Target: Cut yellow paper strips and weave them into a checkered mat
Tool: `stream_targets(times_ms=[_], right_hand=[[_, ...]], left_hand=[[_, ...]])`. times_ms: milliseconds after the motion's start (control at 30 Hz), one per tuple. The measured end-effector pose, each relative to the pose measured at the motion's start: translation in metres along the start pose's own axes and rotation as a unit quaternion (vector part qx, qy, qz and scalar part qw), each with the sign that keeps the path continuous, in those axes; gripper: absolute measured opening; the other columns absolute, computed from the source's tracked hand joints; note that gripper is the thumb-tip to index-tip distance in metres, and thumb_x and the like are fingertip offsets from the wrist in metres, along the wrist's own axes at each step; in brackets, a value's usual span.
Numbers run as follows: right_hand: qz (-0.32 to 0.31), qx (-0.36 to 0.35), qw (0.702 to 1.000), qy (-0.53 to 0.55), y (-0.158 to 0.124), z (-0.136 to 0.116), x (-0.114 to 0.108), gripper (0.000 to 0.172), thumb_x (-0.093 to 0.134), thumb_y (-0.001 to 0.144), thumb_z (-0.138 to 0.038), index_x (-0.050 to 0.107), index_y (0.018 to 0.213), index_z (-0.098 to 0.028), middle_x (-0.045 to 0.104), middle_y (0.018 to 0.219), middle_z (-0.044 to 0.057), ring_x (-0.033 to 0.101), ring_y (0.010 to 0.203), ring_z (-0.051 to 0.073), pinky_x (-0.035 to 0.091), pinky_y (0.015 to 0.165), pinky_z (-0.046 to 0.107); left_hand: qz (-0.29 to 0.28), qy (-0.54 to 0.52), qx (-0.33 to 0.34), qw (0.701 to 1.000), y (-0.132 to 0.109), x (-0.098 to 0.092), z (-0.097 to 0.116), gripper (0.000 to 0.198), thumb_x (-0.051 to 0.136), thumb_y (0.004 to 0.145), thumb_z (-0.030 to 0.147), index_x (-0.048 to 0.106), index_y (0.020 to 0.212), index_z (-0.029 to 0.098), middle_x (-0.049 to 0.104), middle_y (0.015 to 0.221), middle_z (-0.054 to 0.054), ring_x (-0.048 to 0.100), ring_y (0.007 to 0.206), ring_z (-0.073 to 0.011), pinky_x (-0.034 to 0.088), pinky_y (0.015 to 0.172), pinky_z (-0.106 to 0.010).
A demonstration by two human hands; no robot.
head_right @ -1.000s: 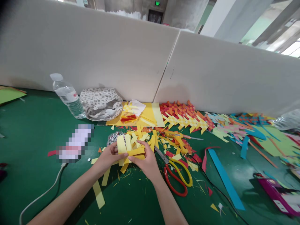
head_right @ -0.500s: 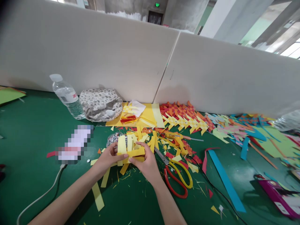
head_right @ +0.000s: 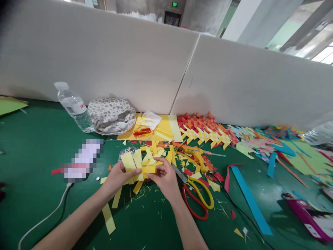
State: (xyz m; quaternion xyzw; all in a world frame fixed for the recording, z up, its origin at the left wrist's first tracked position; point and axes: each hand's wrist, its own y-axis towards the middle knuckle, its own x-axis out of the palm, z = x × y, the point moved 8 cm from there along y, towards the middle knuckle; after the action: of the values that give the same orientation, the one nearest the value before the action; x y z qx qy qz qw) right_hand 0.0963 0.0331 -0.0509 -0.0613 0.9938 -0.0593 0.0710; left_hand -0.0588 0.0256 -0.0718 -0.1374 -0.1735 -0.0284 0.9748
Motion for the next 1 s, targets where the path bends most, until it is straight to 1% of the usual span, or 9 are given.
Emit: stream_targets(times_ms=[100, 200, 333, 433, 533, 600, 733, 867, 1000], right_hand=[[0.01, -0.005, 1.0, 0.013, -0.001, -0.003, -0.001, 0.05, 0.073, 0.059, -0.027, 0.05, 0.103, -0.021, 0.065, 0.074, 0.0, 0.065, 0.073, 0.02, 0.052, 0.067, 0.03], [0.019, -0.003, 1.0, 0.024, -0.001, -0.004, -0.002, 0.049, 0.073, 0.059, -0.028, 0.05, 0.102, -0.021, 0.065, 0.073, 0.001, 0.064, 0.073, 0.02, 0.051, 0.067, 0.03], [0.04, -0.01, 0.997, 0.061, 0.002, -0.002, -0.006, 0.048, 0.072, 0.061, -0.03, 0.05, 0.101, -0.02, 0.063, 0.067, -0.001, 0.062, 0.065, 0.017, 0.05, 0.064, 0.029], [0.009, -0.001, 0.993, 0.118, 0.002, 0.003, 0.002, 0.055, 0.074, 0.058, -0.03, 0.046, 0.105, -0.02, 0.065, 0.073, 0.002, 0.062, 0.067, 0.018, 0.05, 0.063, 0.031], [-0.017, 0.015, 0.991, 0.135, -0.001, 0.008, 0.016, 0.067, 0.077, 0.052, -0.026, 0.043, 0.11, -0.021, 0.066, 0.081, 0.004, 0.063, 0.071, 0.02, 0.051, 0.064, 0.032], [0.004, 0.015, 0.991, 0.136, -0.004, 0.009, 0.02, 0.071, 0.078, 0.05, -0.023, 0.043, 0.112, -0.021, 0.066, 0.081, 0.003, 0.064, 0.072, 0.02, 0.051, 0.066, 0.031], [0.041, 0.001, 0.989, 0.144, -0.005, 0.007, 0.02, 0.066, 0.075, 0.055, -0.026, 0.043, 0.112, -0.021, 0.066, 0.086, 0.004, 0.064, 0.077, 0.022, 0.052, 0.068, 0.034], [0.068, -0.012, 0.985, 0.157, -0.004, 0.003, 0.011, 0.066, 0.076, 0.052, -0.025, 0.045, 0.11, -0.021, 0.066, 0.083, 0.003, 0.065, 0.074, 0.023, 0.053, 0.064, 0.033], [0.108, -0.031, 0.971, 0.209, -0.007, -0.001, 0.006, 0.075, 0.076, 0.053, -0.022, 0.039, 0.118, -0.021, 0.067, 0.086, 0.004, 0.064, 0.079, 0.022, 0.052, 0.068, 0.034]], left_hand=[[0.007, -0.005, 0.001, 1.0, -0.001, 0.0, 0.0, 0.042, 0.072, 0.062, 0.019, 0.059, 0.101, 0.017, 0.065, 0.106, -0.008, 0.063, 0.09, -0.0228, 0.05, 0.076, -0.031], [0.036, -0.023, 0.0, 0.999, -0.001, -0.004, 0.001, 0.041, 0.073, 0.061, 0.019, 0.059, 0.1, 0.017, 0.067, 0.103, -0.008, 0.063, 0.089, -0.0231, 0.051, 0.075, -0.031], [0.051, -0.035, -0.009, 0.998, 0.0, -0.006, 0.0, 0.041, 0.074, 0.058, 0.019, 0.06, 0.096, 0.015, 0.067, 0.102, -0.009, 0.063, 0.09, -0.0246, 0.051, 0.076, -0.033], [0.058, -0.051, -0.002, 0.997, 0.001, -0.009, 0.0, 0.042, 0.074, 0.059, 0.022, 0.059, 0.098, 0.014, 0.066, 0.103, -0.009, 0.063, 0.09, -0.0252, 0.051, 0.077, -0.034], [0.066, -0.067, 0.007, 0.996, 0.002, -0.01, -0.002, 0.043, 0.074, 0.06, 0.023, 0.059, 0.099, 0.014, 0.066, 0.104, -0.01, 0.063, 0.091, -0.0255, 0.05, 0.078, -0.035], [0.058, -0.065, 0.007, 0.996, 0.002, -0.008, -0.003, 0.041, 0.074, 0.06, 0.023, 0.059, 0.097, 0.014, 0.067, 0.102, -0.01, 0.063, 0.09, -0.0253, 0.05, 0.079, -0.035], [0.022, -0.061, 0.018, 0.998, 0.002, 0.0, 0.0, 0.041, 0.074, 0.059, 0.022, 0.06, 0.097, 0.015, 0.066, 0.103, -0.008, 0.061, 0.094, -0.0243, 0.049, 0.081, -0.033], [0.035, -0.053, 0.019, 0.998, 0.001, -0.004, 0.006, 0.044, 0.074, 0.059, 0.024, 0.058, 0.098, 0.013, 0.069, 0.096, -0.01, 0.064, 0.086, -0.0243, 0.051, 0.073, -0.032], [0.029, -0.065, 0.018, 0.997, 0.0, -0.003, 0.009, 0.044, 0.074, 0.058, 0.023, 0.058, 0.097, 0.012, 0.071, 0.087, -0.009, 0.066, 0.077, -0.0224, 0.053, 0.068, -0.031]])
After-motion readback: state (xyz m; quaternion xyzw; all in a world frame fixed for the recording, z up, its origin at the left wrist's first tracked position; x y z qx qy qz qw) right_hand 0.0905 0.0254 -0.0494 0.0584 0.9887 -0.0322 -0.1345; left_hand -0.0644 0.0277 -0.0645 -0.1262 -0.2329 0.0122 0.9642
